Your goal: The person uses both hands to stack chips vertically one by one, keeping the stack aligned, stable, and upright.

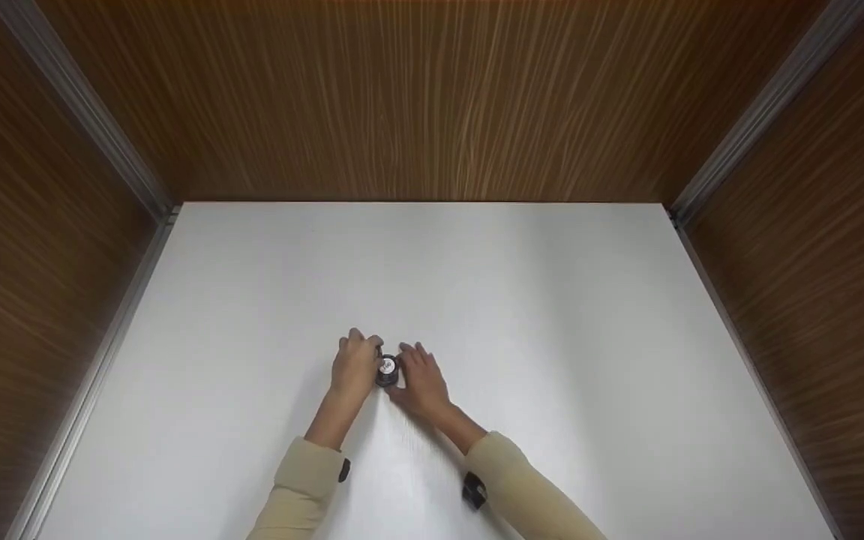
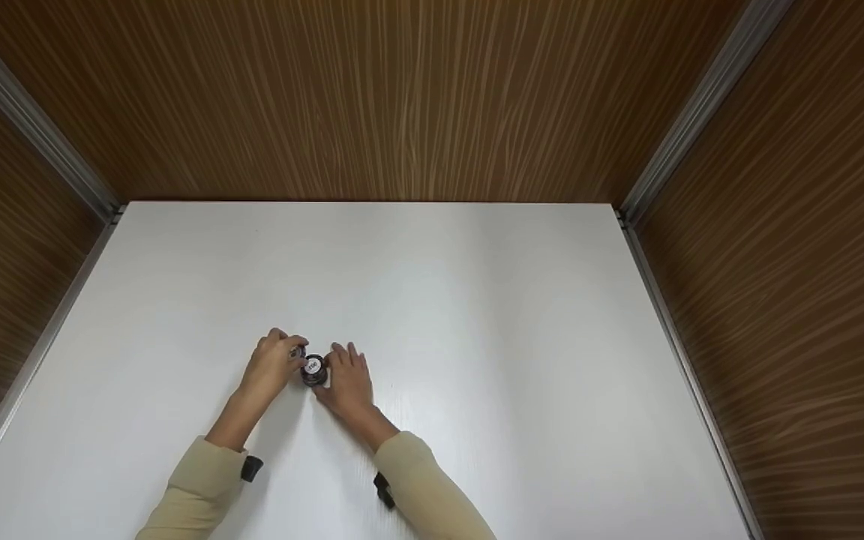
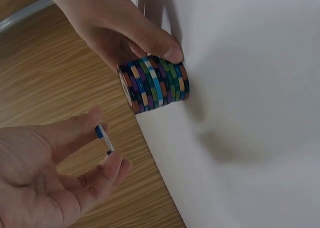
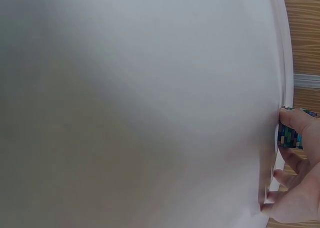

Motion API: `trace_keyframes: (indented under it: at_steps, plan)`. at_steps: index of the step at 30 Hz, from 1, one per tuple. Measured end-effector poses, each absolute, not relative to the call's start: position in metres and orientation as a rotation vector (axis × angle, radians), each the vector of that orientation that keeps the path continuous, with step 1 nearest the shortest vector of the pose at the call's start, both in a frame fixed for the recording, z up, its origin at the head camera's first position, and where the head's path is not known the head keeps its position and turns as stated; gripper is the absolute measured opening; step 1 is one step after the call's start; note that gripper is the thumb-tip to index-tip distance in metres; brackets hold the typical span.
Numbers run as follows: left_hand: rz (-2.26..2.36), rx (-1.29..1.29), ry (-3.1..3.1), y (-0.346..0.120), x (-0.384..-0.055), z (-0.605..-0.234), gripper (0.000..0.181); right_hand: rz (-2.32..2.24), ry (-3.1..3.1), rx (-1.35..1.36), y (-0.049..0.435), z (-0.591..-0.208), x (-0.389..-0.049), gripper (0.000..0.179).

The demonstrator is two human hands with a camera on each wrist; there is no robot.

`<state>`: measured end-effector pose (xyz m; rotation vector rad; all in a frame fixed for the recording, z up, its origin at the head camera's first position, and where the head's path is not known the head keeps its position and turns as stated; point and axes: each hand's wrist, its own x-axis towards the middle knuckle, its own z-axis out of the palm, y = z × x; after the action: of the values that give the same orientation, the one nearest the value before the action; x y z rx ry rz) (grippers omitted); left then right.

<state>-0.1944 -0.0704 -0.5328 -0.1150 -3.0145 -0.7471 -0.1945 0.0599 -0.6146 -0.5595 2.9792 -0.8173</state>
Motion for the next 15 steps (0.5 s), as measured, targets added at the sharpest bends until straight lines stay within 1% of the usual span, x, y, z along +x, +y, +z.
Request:
trace_keyframes:
  at_steps: [10, 15]
  plan:
    - [-0.613, -0.204, -3.047, -0.058, -0.19, -0.542, 0.032, -0.791, 2.992, -0.569, 0.059, -0.613, -0.194, 0.04]
    - [-0.564, -0.218, -3.032, -0.056, -0.186, -0.548, 0.03, -0.756, 2.986, -0.56, 0.058, -0.614, -0.193, 0.041]
